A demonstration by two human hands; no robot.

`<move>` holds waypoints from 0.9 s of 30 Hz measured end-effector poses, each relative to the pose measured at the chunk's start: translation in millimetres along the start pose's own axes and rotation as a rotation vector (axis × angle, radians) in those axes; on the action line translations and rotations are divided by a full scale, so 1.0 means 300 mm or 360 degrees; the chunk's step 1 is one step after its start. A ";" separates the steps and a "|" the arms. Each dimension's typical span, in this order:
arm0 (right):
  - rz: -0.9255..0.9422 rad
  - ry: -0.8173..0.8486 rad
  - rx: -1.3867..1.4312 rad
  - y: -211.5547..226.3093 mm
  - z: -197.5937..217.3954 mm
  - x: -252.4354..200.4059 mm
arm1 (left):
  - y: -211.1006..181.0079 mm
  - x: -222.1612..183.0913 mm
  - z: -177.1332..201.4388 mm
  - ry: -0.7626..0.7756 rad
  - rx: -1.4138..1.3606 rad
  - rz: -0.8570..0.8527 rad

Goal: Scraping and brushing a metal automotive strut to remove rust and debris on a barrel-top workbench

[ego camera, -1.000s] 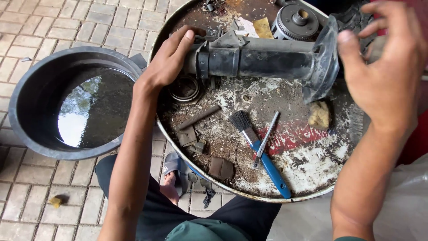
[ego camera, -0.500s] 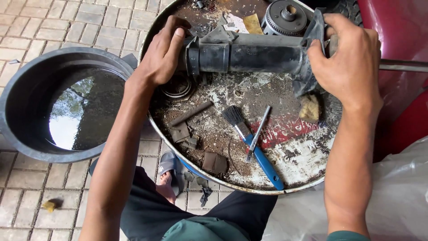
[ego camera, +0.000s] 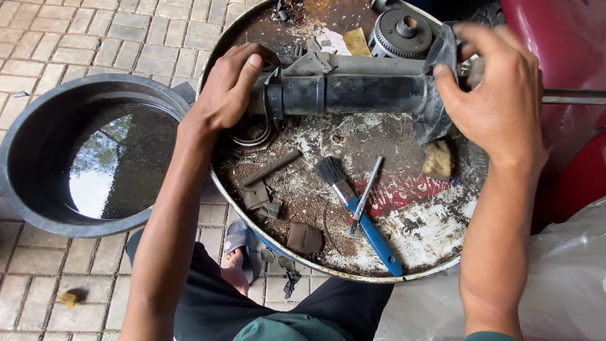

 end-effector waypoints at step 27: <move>-0.0083 0.1857 -0.0460 0.227 -0.320 -0.187 | 0.028 0.004 -0.003 0.0010 -0.0293 0.0141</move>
Point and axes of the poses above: each hand's wrist, its own x-axis towards the middle knuckle, its own z-axis out of the back of the hand, y = z × x, the point moved 8 cm from there along x, towards the middle knuckle, and after that the axes turned 4 degrees about y, right-handed, at the moved point
